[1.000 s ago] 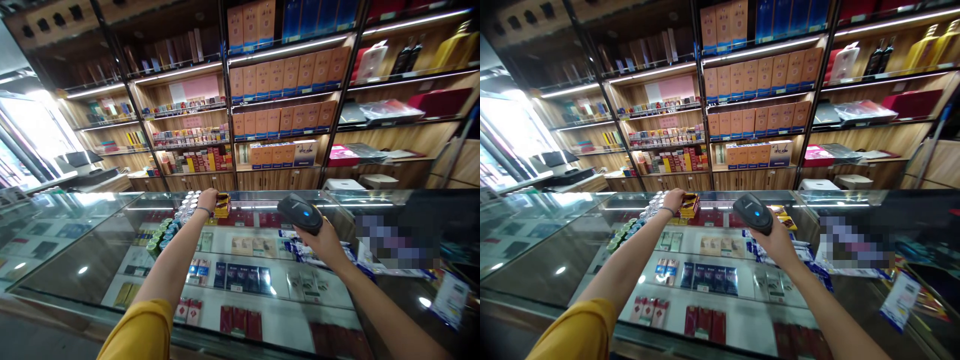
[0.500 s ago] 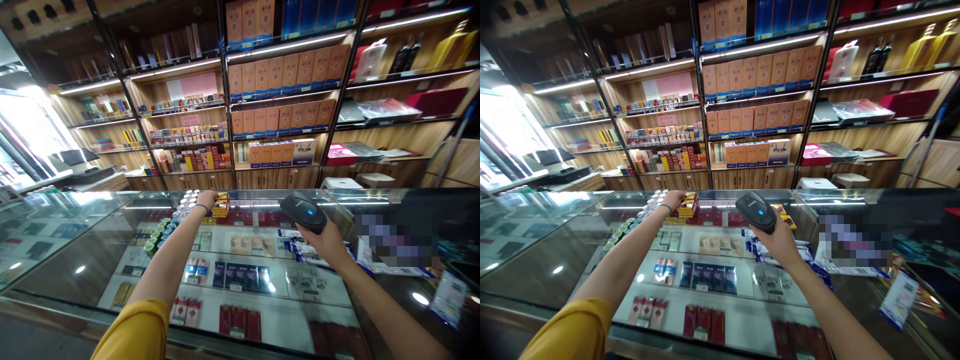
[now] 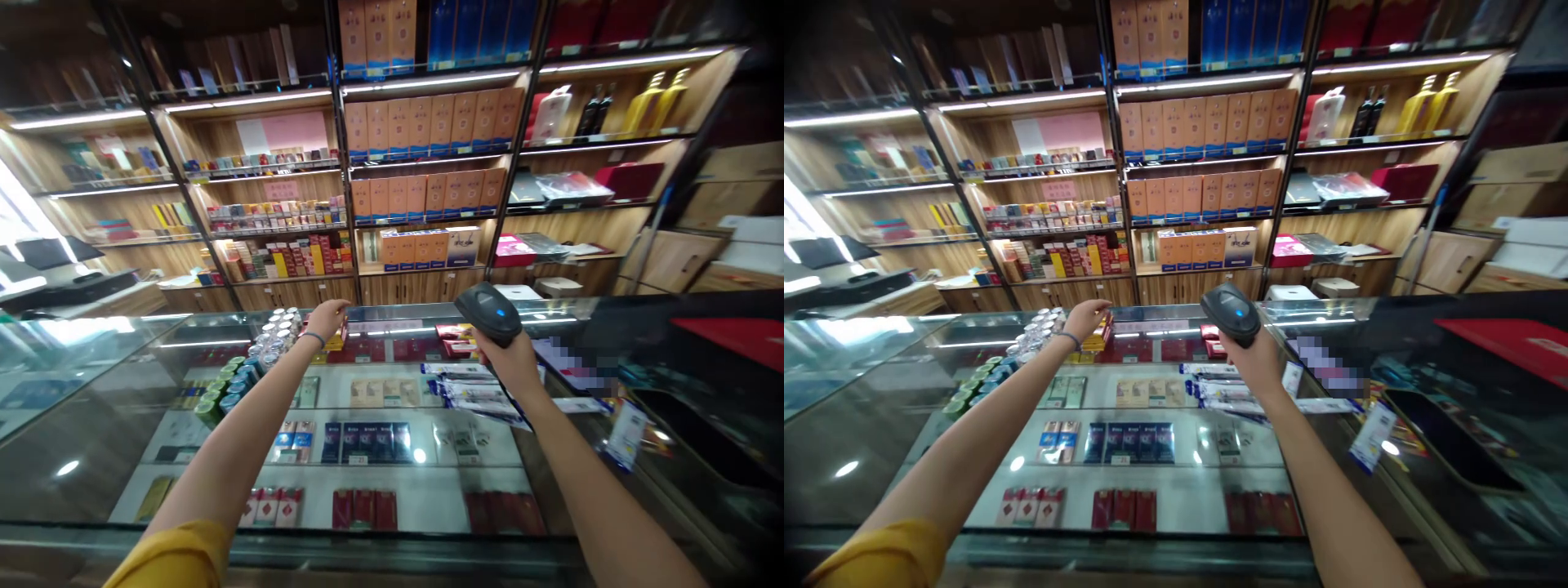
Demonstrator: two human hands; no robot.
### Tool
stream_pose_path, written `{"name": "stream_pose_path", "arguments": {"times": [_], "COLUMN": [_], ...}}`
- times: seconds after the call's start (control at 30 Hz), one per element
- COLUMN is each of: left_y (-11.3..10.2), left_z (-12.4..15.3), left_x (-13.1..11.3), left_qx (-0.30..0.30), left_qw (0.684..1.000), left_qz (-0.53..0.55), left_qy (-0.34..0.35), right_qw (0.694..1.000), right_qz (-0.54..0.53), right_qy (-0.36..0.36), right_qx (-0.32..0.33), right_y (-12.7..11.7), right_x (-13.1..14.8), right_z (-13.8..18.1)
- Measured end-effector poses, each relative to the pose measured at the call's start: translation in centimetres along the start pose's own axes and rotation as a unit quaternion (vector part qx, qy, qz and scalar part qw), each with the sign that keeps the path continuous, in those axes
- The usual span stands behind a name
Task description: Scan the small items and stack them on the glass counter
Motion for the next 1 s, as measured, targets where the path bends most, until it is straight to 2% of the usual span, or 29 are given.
{"name": "stream_pose_path", "arguments": {"times": [0.07, 0.17, 0.4, 0.57, 0.73, 1.0], "left_y": [1.1, 4.0, 13.5, 19.4, 21.6, 21.9], "left_z": [-0.2, -0.2, 0.3, 0.9, 1.1, 0.5], "left_x": [-2.5, -6.3, -14.9, -19.9, -22.4, -23.7], "left_qx": [-0.007, 0.018, 0.129, 0.214, 0.231, 0.291], "left_qw": [0.999, 0.995, 0.976, 0.958, 0.953, 0.94], "left_qz": [0.03, 0.068, 0.128, 0.119, 0.077, -0.063], "left_qy": [0.032, 0.073, 0.124, 0.151, 0.179, 0.168], "right_qw": [1.0, 0.998, 0.994, 0.991, 0.99, 0.992], "right_qz": [-0.023, -0.047, -0.056, -0.062, -0.071, -0.069], "right_qy": [0.012, 0.027, 0.042, 0.061, 0.069, 0.058], "right_qx": [-0.013, -0.037, -0.084, -0.099, -0.098, -0.09], "right_y": [-1.1, -2.7, -6.1, -7.1, -7.1, -6.6], "right_x": [0.1, 0.1, -1.1, -1.8, -1.5, -1.6], "right_z": [-0.5, -1.2, -2.4, -2.8, -2.7, -2.5]}}
Point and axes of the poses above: each hand's wrist, its own z-axis away from the middle knuckle, its own y-axis out of the palm, x = y × z, the point moved 4 cm from there along -z, towards the middle knuckle, and after that the axes turned 7 degrees about z, right-handed, at the moved point
